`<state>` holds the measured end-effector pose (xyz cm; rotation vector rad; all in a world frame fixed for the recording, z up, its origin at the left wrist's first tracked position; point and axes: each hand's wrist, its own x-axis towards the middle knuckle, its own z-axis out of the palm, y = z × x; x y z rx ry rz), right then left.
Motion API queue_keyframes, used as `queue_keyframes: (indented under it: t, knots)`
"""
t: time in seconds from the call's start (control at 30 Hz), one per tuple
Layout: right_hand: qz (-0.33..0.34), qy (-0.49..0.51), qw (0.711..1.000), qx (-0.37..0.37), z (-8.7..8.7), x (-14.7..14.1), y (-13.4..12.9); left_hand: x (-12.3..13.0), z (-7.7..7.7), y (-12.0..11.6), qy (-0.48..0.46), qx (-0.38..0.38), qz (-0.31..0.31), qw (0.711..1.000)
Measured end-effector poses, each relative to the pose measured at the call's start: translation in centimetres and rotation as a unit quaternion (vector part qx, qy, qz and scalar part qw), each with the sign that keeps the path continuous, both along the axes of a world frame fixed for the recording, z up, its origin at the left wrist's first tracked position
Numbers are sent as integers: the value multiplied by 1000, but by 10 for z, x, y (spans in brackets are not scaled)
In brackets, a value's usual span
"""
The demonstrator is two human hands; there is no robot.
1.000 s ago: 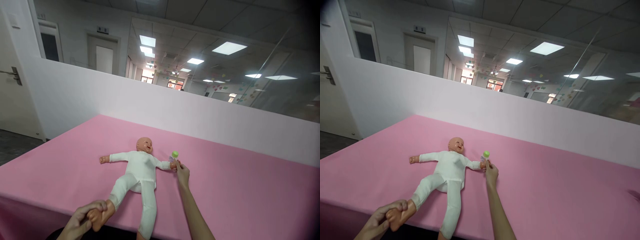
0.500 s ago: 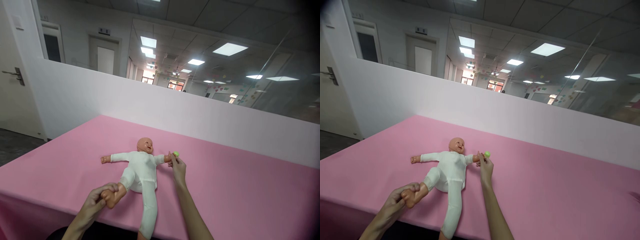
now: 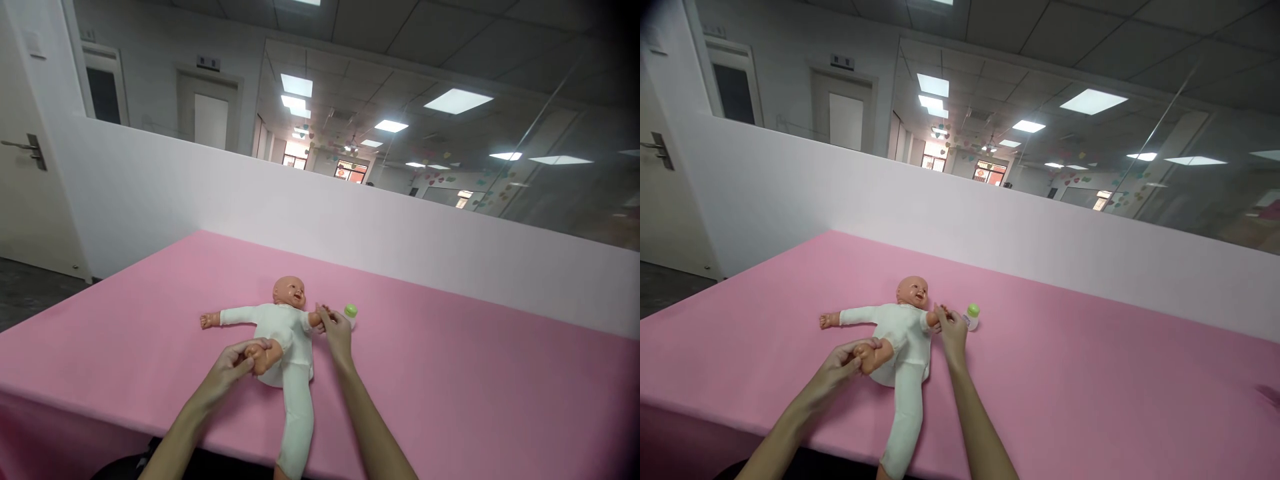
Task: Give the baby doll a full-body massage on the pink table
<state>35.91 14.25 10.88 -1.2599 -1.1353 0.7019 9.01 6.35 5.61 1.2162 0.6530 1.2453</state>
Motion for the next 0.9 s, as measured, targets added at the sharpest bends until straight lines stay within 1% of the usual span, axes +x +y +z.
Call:
queue_keyframes:
  t: [0.07,0.13,0.2,0.27,0.33,0.4,0.47,0.53,0.6,0.63,0.7,0.73,0.8,0.83,0.9]
  knots:
    - [-51,17,999,-7,0,25,1,-21,-6,-19,9,-2,25,1000]
    - [-96,32,995,-17,-7,51,1,-44,-20,-40,28,12,33,999]
    - [-132,35,990,-39,-21,73,0,-67,-40,-58,56,6,39,998]
    - [-158,35,985,-65,-40,90,0,-87,-61,-73,76,-11,49,996]
    - [-168,51,981,-84,-58,99,-2,-100,-80,-84,94,-24,58,994]
    - [-165,78,979,-92,-72,103,-3,-108,-95,-91,104,-39,66,992]
    - [-161,104,977,-94,-76,102,-4,-110,-106,-94,100,-51,79,990]
    - [-161,125,975,-86,-70,98,-4,-106,-110,-94,78,-62,101,990]
    - [-153,140,976,-64,-54,89,-3,-99,-104,-89,43,-75,124,988]
    - [-142,141,978,-48,-43,83,-3,-94,-96,-85,24,-79,134,988]
    - [-113,125,986,-16,-20,66,-2,-82,-75,-72,-10,-71,142,987]
    - [-97,107,990,-3,-9,55,-1,-75,-63,-64,-19,-55,136,989]
    - [-58,54,997,13,9,31,-1,-59,-40,-46,-21,-23,102,994]
    - [-35,28,999,17,14,19,-1,-50,-31,-36,-19,-5,85,996]
    - [18,-12,1000,19,17,-5,-1,-32,-18,-17,-8,25,52,998]
